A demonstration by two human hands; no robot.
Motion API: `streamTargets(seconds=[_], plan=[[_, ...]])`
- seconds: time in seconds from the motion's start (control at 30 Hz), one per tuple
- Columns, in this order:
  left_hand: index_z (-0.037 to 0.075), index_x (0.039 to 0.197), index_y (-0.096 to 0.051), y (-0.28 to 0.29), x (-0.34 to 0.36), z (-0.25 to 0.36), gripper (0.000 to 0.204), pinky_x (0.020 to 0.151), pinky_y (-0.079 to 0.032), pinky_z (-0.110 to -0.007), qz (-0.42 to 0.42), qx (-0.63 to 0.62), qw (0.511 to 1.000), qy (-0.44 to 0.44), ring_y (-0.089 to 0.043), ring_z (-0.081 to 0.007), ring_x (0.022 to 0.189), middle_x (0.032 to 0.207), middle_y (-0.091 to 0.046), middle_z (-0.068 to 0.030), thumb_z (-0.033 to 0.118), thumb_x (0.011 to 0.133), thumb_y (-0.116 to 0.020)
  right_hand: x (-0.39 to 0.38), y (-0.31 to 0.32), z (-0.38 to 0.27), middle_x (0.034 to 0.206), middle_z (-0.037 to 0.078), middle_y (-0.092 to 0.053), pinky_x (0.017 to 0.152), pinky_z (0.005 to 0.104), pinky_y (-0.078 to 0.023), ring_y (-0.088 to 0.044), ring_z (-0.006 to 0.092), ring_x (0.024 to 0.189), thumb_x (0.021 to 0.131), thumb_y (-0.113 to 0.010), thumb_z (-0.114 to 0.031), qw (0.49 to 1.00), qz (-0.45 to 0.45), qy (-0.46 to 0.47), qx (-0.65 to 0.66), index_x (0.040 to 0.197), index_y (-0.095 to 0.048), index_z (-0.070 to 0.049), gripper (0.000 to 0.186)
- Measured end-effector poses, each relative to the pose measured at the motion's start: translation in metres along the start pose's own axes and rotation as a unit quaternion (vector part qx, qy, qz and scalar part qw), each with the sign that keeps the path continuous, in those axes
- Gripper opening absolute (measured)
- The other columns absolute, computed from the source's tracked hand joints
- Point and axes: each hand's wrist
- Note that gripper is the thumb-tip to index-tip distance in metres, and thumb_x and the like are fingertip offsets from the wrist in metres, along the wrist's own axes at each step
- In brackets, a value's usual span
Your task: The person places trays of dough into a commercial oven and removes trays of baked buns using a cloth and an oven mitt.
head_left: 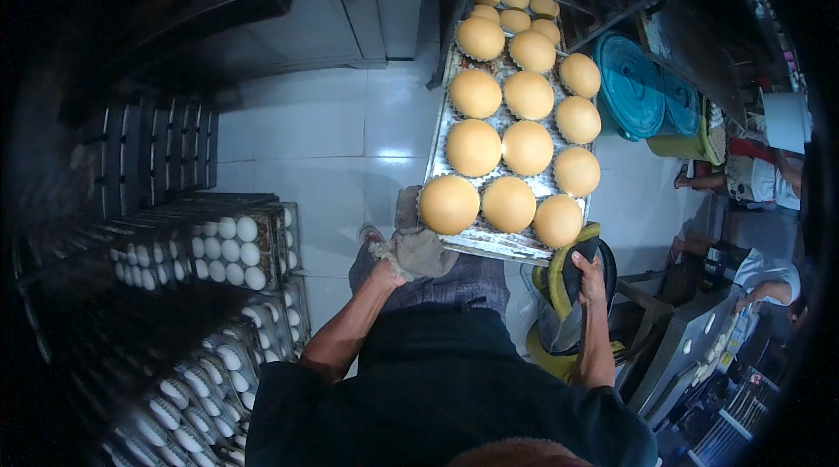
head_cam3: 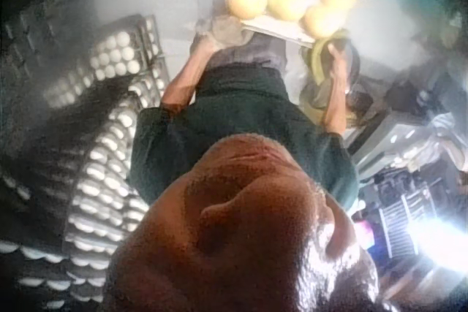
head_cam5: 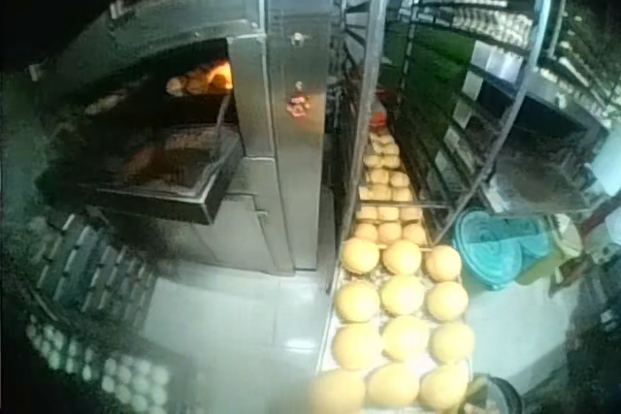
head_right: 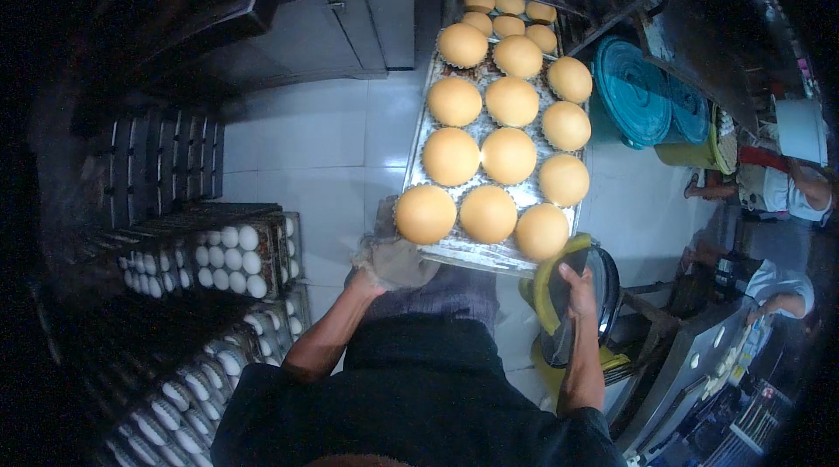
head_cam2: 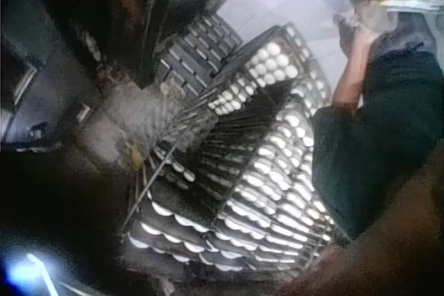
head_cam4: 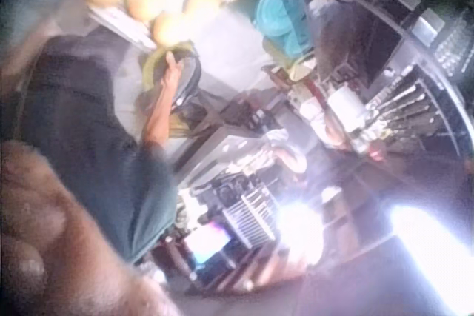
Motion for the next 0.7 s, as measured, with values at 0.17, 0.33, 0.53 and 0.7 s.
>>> streamTargets(seconds=[0.17,0.33,0.53,0.7], plan=[[0.01,0.088,-0.064,-0.021,0.076,0.005,0.02,0.059,-0.052,-0.038,0.023,0.01,0.999,-0.023,-0.065,-0.0255,0.067,0.076,-0.065,-0.0101,0.029,0.082,-0.061,0.076,0.028,-0.019,0.103,0.009,-0.065,0.083,0.0339,-0.051,-0.063,0.0198,0.089,0.081,-0.07,-0.015,1.0,-0.007,-0.028,-0.01,0.115,-0.056,0.001,0.04],[0.009,0.089,-0.064,-0.036,0.133,0.012,0.019,0.057,-0.053,-0.037,0.034,0.034,0.998,-0.037,-0.065,-0.0261,0.066,0.076,-0.065,-0.0113,0.027,0.082,-0.062,0.15,0.033,-0.041,0.095,0.007,-0.066,0.075,0.0315,-0.052,-0.064,0.017,0.08,0.082,-0.07,-0.015,0.997,-0.065,-0.036,-0.012,0.111,-0.058,0.0,0.034],[0.01,0.089,-0.065,-0.043,0.193,0.026,0.018,0.055,-0.051,-0.04,-0.119,0.037,0.99,0.069,-0.064,-0.0261,0.065,0.078,-0.066,-0.0104,0.027,0.083,-0.061,0.212,0.042,-0.053,0.09,0.007,-0.067,0.068,0.0317,-0.054,-0.065,0.0176,0.076,0.083,-0.07,-0.016,0.995,-0.07,-0.065,0.005,0.106,-0.06,0.0,0.03],[0.003,0.095,-0.065,-0.092,0.244,0.002,0.031,0.064,-0.052,-0.038,-0.081,0.085,0.993,0.018,-0.065,-0.0283,0.075,0.081,-0.065,-0.0148,0.03,0.08,-0.062,0.287,0.052,-0.064,0.092,0.009,-0.067,0.069,0.0326,-0.055,-0.066,0.0187,0.077,0.086,-0.069,-0.023,0.997,-0.039,-0.055,0.027,0.106,-0.06,0.001,0.033]])
Point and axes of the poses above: each hand's wrist, its own x-axis towards the middle knuckle, its own y-axis out of the back of the hand, z = x × y
